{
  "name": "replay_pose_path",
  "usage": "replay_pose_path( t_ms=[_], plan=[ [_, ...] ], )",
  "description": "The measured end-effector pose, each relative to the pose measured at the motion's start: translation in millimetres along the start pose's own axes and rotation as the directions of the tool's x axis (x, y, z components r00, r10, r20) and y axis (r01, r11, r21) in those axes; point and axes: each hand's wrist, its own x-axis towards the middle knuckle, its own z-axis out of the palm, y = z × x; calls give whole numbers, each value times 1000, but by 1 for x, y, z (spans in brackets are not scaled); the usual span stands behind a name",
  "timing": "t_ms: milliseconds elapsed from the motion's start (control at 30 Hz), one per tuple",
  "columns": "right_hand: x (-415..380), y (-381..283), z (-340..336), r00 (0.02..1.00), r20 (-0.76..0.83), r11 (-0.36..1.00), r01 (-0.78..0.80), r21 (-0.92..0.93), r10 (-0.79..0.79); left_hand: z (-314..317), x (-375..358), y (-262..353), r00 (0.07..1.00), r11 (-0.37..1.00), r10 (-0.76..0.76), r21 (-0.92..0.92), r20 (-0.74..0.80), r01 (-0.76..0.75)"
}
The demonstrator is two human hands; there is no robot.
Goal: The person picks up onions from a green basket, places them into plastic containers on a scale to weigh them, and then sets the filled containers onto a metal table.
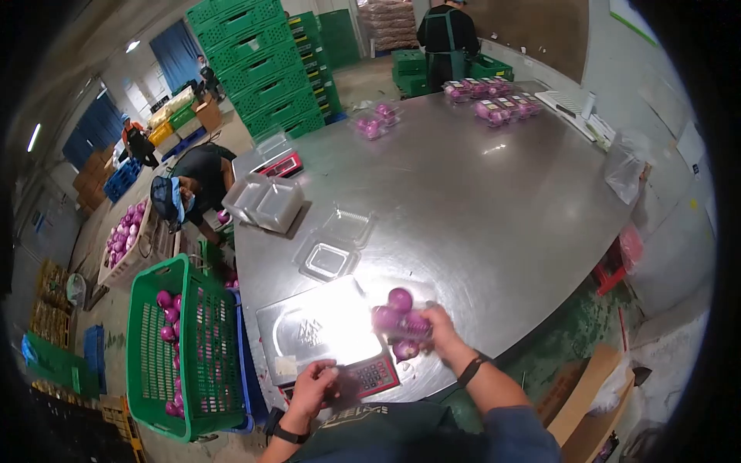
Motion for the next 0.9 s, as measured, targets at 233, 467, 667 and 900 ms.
replay_pose_path(
  t_ms=[233,467,667,900],
  plan=[
    [136,-121,-68,815,-430,914,400,-68,-388,17,-38,30,995,995,-77,-58,63,80],
    [40,-85,-48,865,-169,829,370,-418,-472,-2,-41,-13,951,981,111,119,289,-151],
    [-99,78,-43,968,-82,828,156,-539,-235,1,-56,-64,896,964,-116,267,428,-2],
    [-250,198,-48,991,83,690,-14,-723,108,5,-63,-163,637,818,-452,575,624,18]
  ],
)
